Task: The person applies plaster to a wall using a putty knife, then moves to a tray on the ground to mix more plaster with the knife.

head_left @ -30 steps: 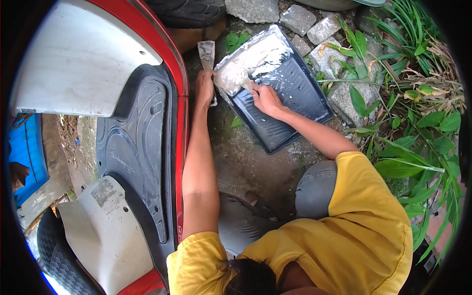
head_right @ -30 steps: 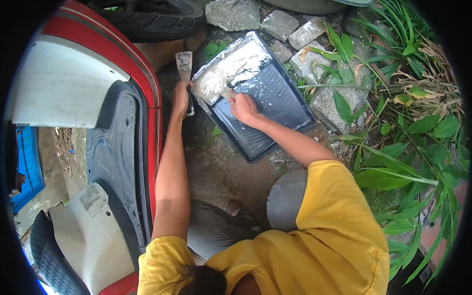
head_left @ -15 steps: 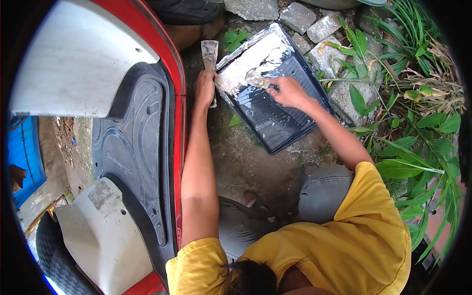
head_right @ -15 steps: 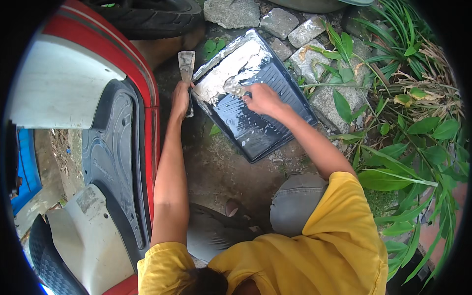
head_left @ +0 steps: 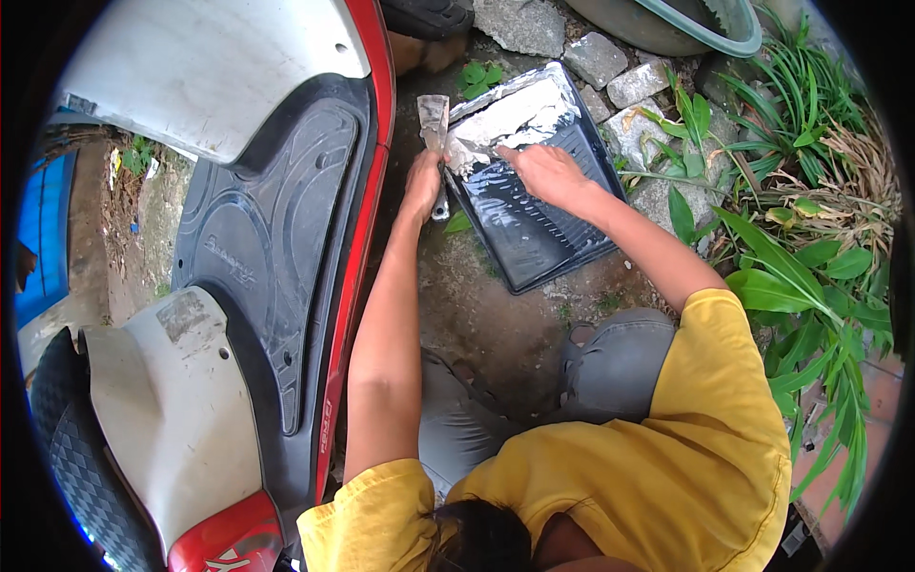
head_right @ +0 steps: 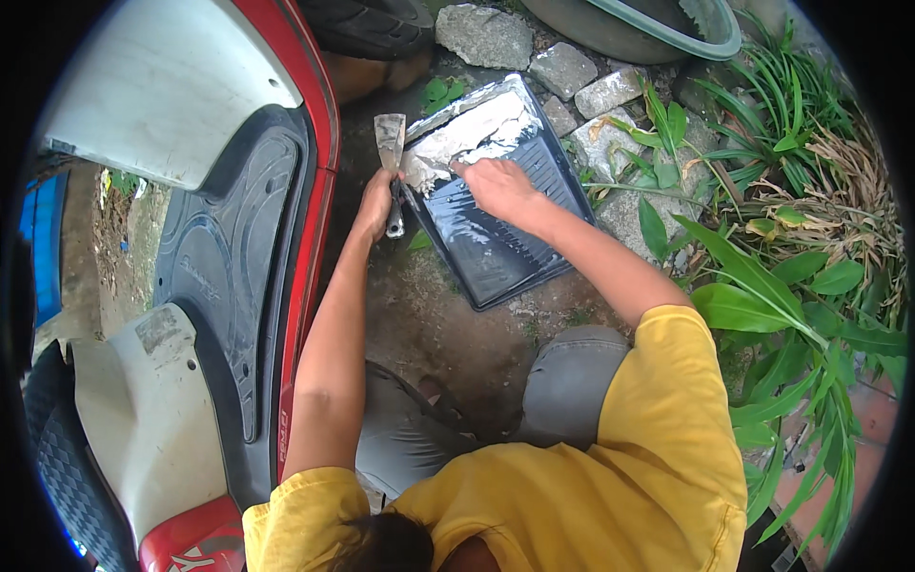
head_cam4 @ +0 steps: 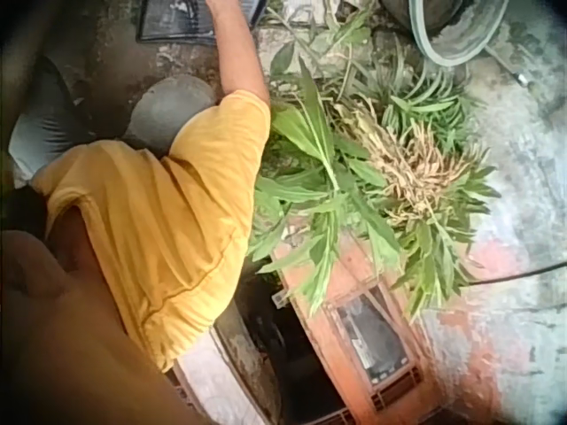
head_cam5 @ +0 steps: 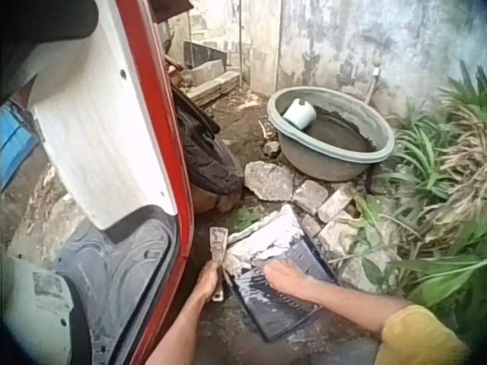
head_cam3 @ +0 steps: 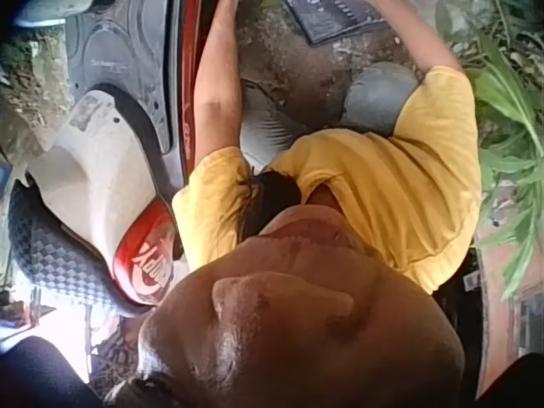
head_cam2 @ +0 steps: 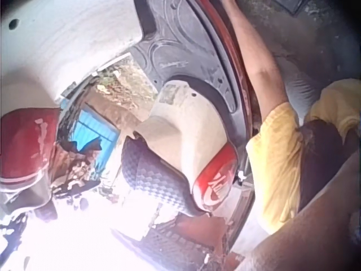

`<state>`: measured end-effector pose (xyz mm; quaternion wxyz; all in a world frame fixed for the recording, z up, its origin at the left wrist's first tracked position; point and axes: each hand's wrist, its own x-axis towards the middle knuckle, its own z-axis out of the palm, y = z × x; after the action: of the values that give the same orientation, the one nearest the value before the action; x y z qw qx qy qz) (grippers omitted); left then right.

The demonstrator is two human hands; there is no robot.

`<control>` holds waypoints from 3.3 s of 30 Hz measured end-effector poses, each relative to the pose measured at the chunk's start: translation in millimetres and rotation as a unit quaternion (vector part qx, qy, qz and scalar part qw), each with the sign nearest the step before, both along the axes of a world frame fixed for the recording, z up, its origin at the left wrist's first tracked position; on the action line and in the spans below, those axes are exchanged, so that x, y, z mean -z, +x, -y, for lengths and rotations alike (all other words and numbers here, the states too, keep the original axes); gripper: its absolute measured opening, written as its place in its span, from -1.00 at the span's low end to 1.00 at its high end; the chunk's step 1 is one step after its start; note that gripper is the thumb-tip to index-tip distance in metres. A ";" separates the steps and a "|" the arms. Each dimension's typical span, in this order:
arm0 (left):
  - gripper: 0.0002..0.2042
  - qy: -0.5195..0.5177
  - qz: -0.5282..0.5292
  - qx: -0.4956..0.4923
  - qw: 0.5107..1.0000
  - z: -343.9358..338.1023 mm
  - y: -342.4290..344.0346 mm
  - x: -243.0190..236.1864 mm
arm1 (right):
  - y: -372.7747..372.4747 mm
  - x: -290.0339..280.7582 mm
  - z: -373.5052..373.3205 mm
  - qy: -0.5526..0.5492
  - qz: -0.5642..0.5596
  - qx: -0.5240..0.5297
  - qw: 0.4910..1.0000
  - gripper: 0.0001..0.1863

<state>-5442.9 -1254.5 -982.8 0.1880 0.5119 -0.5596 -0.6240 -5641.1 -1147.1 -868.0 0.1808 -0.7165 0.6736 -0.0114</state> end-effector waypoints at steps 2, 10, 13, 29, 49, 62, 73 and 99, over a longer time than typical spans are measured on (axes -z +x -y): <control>-0.69 0.025 -0.009 -0.009 1.000 -7.4 -8.5 -9.4 | -3.7 7.8 -0.9 0.009 -0.013 -0.002 1.000 -0.58; -0.70 0.086 -0.058 -0.038 0.994 -9.5 -6.1 -25.7 | 11.9 21.4 12.4 -0.043 -0.048 -0.045 0.997 -0.82; -0.70 0.083 -0.066 -0.040 0.994 -12.0 -9.6 -27.0 | 9.8 19.3 19.2 -0.022 -0.057 -0.040 0.997 -0.87; -0.73 0.065 -0.038 -0.017 0.997 -10.7 -22.7 -11.9 | -15.6 69.8 -17.3 -0.056 0.138 0.188 0.971 -0.63; -0.63 0.045 -0.032 -0.049 0.997 -11.7 -9.8 -14.9 | -102.8 -14.1 14.3 0.296 0.175 0.228 0.911 -0.72; -0.66 0.051 -0.037 -0.053 0.997 -15.5 -16.5 -18.6 | -54.0 52.9 22.7 0.303 0.264 0.223 0.888 -0.67; -0.68 0.072 -0.053 -0.043 0.995 -16.7 -12.2 -18.4 | 9.0 98.8 -28.0 -0.039 0.214 0.256 0.942 -0.73; -0.71 0.036 -0.028 -0.008 0.999 -18.1 -8.9 -2.0 | 40.4 18.6 42.2 0.043 -0.151 -0.090 0.984 -0.82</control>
<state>-5451.8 -1236.4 -980.8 0.1898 0.5048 -0.5272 -0.6567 -5600.7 -1189.3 -886.6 0.1084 -0.7593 0.6257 0.1421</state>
